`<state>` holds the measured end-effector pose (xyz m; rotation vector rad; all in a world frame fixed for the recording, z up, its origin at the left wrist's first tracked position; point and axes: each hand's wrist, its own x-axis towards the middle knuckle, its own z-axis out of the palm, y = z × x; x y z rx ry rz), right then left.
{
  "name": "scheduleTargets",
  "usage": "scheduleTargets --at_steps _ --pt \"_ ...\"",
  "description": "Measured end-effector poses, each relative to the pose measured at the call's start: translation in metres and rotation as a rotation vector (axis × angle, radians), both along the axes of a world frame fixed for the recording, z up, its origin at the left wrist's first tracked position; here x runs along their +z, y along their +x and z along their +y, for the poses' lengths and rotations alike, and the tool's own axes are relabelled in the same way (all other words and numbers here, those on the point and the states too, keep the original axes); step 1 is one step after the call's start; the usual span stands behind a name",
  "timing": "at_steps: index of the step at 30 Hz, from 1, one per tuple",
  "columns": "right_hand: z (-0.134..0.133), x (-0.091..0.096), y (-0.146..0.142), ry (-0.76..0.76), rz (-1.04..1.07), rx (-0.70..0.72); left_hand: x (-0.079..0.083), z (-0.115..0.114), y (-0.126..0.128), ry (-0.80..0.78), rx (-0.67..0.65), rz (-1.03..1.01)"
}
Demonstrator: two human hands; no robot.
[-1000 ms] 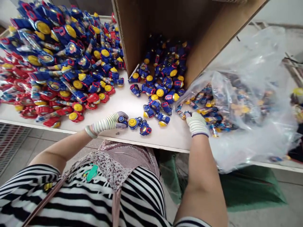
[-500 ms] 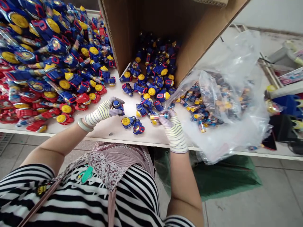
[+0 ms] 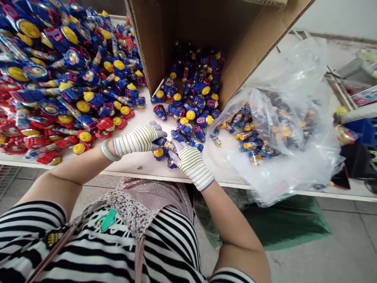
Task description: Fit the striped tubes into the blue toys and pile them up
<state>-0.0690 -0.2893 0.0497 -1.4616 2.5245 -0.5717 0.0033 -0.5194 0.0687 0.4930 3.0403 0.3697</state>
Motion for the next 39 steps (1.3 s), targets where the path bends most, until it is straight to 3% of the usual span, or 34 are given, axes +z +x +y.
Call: scheduleTargets --at_steps 2,5,10,14,17,21,25,32,36,39 --pt "-0.003 0.002 0.005 0.151 0.104 0.005 0.003 0.001 -0.002 -0.096 -0.030 -0.036" --pt "-0.006 0.008 0.009 0.250 0.165 -0.008 0.003 0.005 -0.005 -0.074 -0.045 -0.070" --pt "-0.012 0.017 0.006 0.208 0.063 -0.126 0.000 0.015 -0.003 0.184 -0.016 -0.211" --pt "-0.014 0.027 0.009 0.211 0.021 -0.160 0.002 0.013 -0.005 0.241 0.017 -0.196" --pt "-0.014 0.030 0.012 0.304 0.012 -0.064 0.011 0.009 -0.008 0.181 -0.010 -0.143" --pt "-0.010 0.032 0.014 0.340 0.004 -0.051 0.027 0.010 -0.011 -0.062 -0.078 -0.097" --pt "-0.004 0.038 0.016 0.243 0.022 -0.114 0.027 0.011 -0.011 -0.007 -0.120 -0.101" --pt "-0.010 0.059 0.023 0.407 0.108 -0.103 0.024 0.010 -0.009 0.021 -0.095 -0.072" --pt "-0.014 0.050 0.017 0.384 0.068 -0.099 0.020 0.013 -0.006 -0.060 -0.111 -0.008" --pt "-0.014 0.029 0.014 0.176 -0.255 -0.085 0.013 0.014 -0.001 -0.108 -0.134 0.041"
